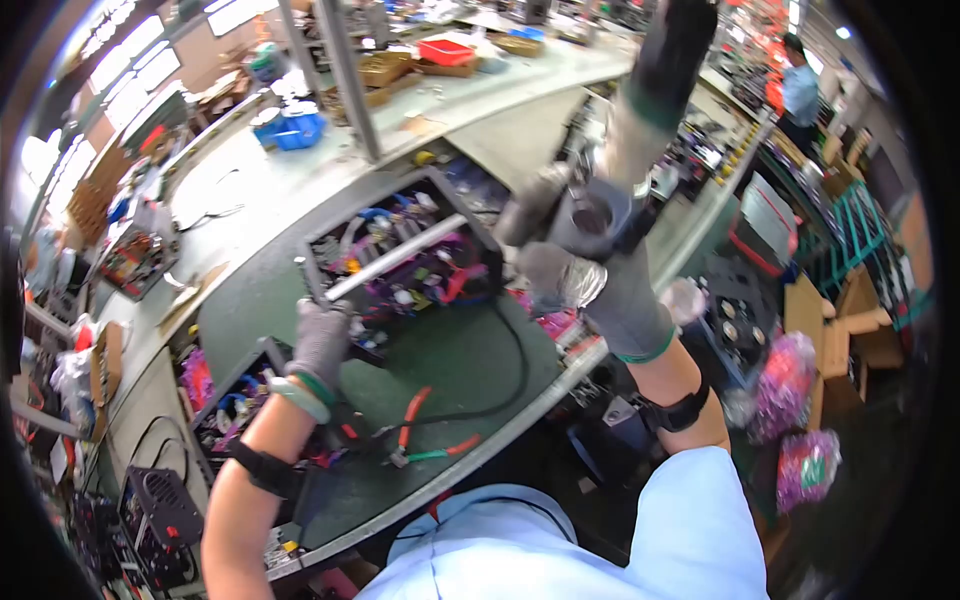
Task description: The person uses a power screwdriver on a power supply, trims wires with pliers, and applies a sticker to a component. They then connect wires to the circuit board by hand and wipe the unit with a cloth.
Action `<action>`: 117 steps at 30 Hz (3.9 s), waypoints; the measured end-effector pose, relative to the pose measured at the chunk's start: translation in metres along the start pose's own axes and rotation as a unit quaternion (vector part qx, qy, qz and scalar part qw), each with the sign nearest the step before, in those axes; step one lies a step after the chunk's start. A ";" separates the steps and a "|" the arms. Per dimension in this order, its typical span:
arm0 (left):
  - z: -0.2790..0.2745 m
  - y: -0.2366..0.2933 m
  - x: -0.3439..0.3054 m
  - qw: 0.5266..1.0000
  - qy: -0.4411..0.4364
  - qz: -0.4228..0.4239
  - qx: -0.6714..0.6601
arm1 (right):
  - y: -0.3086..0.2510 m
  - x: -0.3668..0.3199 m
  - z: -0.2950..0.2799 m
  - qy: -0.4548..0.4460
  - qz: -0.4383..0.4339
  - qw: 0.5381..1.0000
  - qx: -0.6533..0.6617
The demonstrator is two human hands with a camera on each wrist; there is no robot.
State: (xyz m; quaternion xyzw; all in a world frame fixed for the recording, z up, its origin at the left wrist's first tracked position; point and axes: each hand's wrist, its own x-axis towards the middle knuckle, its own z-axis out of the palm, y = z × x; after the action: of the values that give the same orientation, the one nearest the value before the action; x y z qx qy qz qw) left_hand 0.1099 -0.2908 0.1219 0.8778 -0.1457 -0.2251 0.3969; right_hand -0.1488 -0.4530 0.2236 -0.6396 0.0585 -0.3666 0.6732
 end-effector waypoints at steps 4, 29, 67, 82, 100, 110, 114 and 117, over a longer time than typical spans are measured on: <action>0.004 -0.010 0.011 0.998 -0.024 -0.001 -0.057 | 0.040 -0.087 -0.077 0.180 0.011 0.974 -0.136; -0.239 -0.182 -0.179 0.948 0.221 0.103 -0.206 | 0.006 -0.171 -0.043 0.301 -0.244 0.867 -0.312; -0.294 -0.160 0.078 0.804 0.006 0.306 0.510 | 0.120 0.024 0.170 -0.124 0.120 0.955 -0.240; -0.604 -0.206 0.057 0.868 0.254 -0.177 0.388 | 0.235 0.043 0.289 -0.406 -0.012 0.818 -0.408; -0.587 -0.320 0.038 0.733 0.527 0.100 0.418 | 0.223 -0.032 0.386 -0.457 -0.189 0.824 -0.277; -0.248 -0.100 0.113 0.944 -0.049 0.298 0.135 | 0.155 -0.113 0.179 -0.016 0.191 0.920 -0.341; -0.192 -0.095 0.124 0.960 -0.186 0.192 0.079 | 0.189 -0.090 0.157 -0.046 0.171 0.943 -0.281; -0.198 -0.098 0.107 0.974 -0.053 0.190 0.112 | 0.258 -0.092 0.166 -0.082 0.036 0.942 -0.322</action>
State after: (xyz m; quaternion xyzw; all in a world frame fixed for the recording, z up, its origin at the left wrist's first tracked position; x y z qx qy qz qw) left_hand 0.3100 -0.1496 0.1325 0.8601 -0.3547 -0.1739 0.3229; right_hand -0.0166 -0.2871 -0.0160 -0.8475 0.1409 -0.2499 0.4465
